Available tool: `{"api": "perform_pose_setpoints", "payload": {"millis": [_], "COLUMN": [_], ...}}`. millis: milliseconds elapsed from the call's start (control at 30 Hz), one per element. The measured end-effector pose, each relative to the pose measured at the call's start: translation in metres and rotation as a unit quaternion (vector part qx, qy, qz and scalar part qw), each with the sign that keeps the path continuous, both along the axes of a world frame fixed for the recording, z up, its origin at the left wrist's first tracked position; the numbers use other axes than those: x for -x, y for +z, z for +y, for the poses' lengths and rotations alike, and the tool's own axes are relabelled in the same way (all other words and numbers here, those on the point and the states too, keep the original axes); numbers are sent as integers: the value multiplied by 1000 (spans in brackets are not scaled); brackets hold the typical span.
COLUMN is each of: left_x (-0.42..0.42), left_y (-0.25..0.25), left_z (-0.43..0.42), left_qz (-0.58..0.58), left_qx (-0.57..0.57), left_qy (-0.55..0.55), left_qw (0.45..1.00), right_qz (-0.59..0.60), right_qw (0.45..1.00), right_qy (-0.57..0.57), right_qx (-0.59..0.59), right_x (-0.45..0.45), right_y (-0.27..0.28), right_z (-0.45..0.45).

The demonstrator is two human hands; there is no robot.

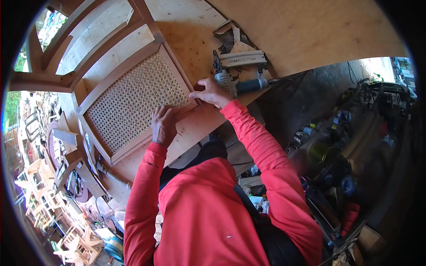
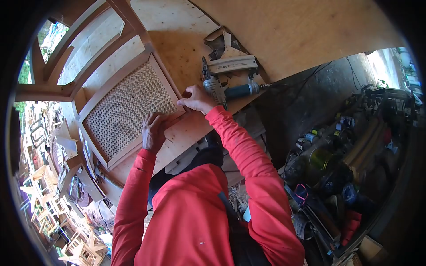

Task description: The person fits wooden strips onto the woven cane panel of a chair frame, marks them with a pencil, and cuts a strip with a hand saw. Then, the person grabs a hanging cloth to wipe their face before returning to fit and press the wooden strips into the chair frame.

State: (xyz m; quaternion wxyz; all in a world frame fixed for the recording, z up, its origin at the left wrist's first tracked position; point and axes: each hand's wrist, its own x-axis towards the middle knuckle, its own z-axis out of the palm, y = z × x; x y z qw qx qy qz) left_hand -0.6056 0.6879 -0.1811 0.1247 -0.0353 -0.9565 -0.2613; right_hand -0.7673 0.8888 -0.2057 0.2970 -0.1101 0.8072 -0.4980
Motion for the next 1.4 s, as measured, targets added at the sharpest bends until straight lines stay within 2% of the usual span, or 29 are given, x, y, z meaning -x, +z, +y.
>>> {"api": "perform_pose_setpoints", "payload": {"millis": [67,200,367,467,700,800,900,1000,1100,1200,1300,1400], "left_x": [1,-1,-15,-19,-20,-20,-22,-21,-21,-19,-20,-19], "left_y": [-1,2,8,2,-10,-13,-16,-17,-22,-15,-17,-18], "left_z": [1,2,23,33,38,38,34,33,33,36,34,34], "left_qz": [4,-13,2,15,33,35,30,35,42,47,42,41], "left_qx": [-8,1,32,39,69,73,82,82,82,75,69,71], "left_qy": [-1,-10,23,49,73,76,55,51,60,61,62,67], "left_qw": [1000,1000,999,998,994,994,995,995,994,994,995,994], "right_qz": [-1,5,-39,-26,-18,18,99,-44,-60,-118,-40,-14], "right_qw": [1000,1000,998,998,999,999,992,996,997,993,999,999], "right_qy": [-19,-31,-45,-56,-17,-34,-80,41,40,32,-29,-2], "right_qx": [-9,4,1,9,20,8,25,-66,-7,7,-19,-36], "right_x": [-4,-8,-9,-9,-6,-10,-18,1,6,13,4,7], "right_y": [11,-1,-4,-11,3,2,-29,-1,-17,1,-2,-14], "right_z": [1,-1,-3,-5,-1,-2,-6,-3,0,-2,-6,-8]}}
